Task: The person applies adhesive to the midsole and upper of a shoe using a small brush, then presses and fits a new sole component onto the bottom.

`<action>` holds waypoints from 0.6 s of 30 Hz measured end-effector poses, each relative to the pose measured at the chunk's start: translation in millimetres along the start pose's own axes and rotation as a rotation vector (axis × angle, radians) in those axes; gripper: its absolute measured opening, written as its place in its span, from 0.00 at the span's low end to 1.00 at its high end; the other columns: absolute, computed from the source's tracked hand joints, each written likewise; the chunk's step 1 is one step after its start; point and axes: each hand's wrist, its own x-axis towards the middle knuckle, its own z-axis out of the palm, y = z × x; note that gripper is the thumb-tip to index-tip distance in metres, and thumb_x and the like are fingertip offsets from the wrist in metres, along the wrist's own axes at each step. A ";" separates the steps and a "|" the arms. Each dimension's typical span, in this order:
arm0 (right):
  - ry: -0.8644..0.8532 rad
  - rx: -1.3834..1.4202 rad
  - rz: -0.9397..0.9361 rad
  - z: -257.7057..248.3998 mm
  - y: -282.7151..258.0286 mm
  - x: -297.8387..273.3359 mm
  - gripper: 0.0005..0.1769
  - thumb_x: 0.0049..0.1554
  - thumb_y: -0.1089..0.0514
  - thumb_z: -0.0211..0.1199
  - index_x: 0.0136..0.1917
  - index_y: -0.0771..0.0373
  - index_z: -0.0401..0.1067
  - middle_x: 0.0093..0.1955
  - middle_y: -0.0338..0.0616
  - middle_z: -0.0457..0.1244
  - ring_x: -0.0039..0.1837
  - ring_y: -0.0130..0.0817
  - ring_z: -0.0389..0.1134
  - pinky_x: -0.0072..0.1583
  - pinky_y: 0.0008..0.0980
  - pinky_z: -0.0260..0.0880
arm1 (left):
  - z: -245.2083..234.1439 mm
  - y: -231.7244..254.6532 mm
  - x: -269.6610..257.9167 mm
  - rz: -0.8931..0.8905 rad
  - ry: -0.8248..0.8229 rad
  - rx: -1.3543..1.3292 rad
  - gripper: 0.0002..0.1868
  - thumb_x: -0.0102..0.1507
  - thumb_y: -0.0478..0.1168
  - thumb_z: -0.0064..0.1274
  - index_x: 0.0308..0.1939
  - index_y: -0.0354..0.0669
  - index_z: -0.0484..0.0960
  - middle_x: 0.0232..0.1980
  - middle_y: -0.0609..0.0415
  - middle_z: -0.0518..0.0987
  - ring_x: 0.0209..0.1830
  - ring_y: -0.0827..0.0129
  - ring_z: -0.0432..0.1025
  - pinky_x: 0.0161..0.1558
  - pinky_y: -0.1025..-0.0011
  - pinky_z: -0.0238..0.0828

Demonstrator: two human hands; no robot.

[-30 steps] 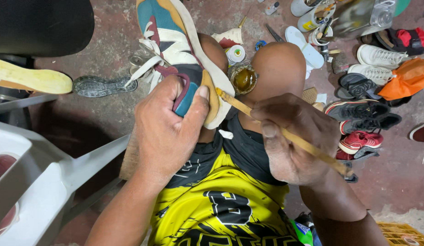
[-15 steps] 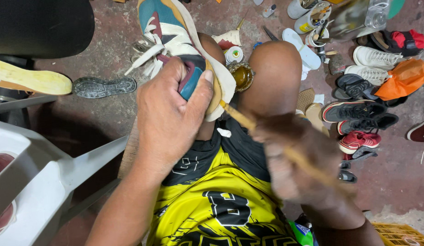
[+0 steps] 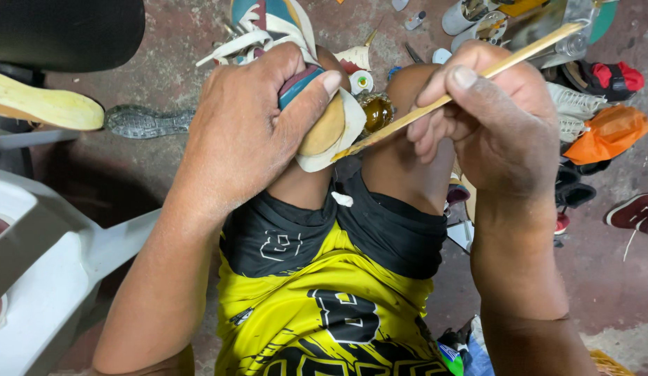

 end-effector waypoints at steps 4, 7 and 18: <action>-0.012 -0.074 0.044 4.1 9.9 6.8 0.17 0.73 0.57 0.52 0.50 0.76 0.68 0.41 0.61 0.67 0.36 0.36 0.68 0.43 0.28 0.72 | -3.8 1.5 2.7 -0.056 -0.029 -0.058 0.21 0.72 0.50 0.56 0.34 0.36 0.75 0.28 0.42 0.75 0.30 0.46 0.74 0.34 0.56 0.68; -0.014 -0.053 0.043 1.0 12.3 12.8 0.16 0.73 0.57 0.52 0.50 0.75 0.68 0.41 0.61 0.67 0.36 0.36 0.69 0.42 0.28 0.72 | -4.5 0.7 3.5 -0.040 -0.036 -0.074 0.20 0.72 0.50 0.55 0.35 0.37 0.76 0.28 0.42 0.76 0.30 0.47 0.75 0.35 0.56 0.69; -0.006 -0.102 -0.028 2.4 11.3 5.4 0.16 0.74 0.58 0.54 0.51 0.75 0.68 0.42 0.62 0.67 0.36 0.36 0.68 0.43 0.27 0.72 | -2.2 1.9 4.5 -0.034 -0.039 -0.038 0.21 0.73 0.51 0.55 0.36 0.36 0.77 0.28 0.42 0.76 0.31 0.45 0.75 0.36 0.55 0.68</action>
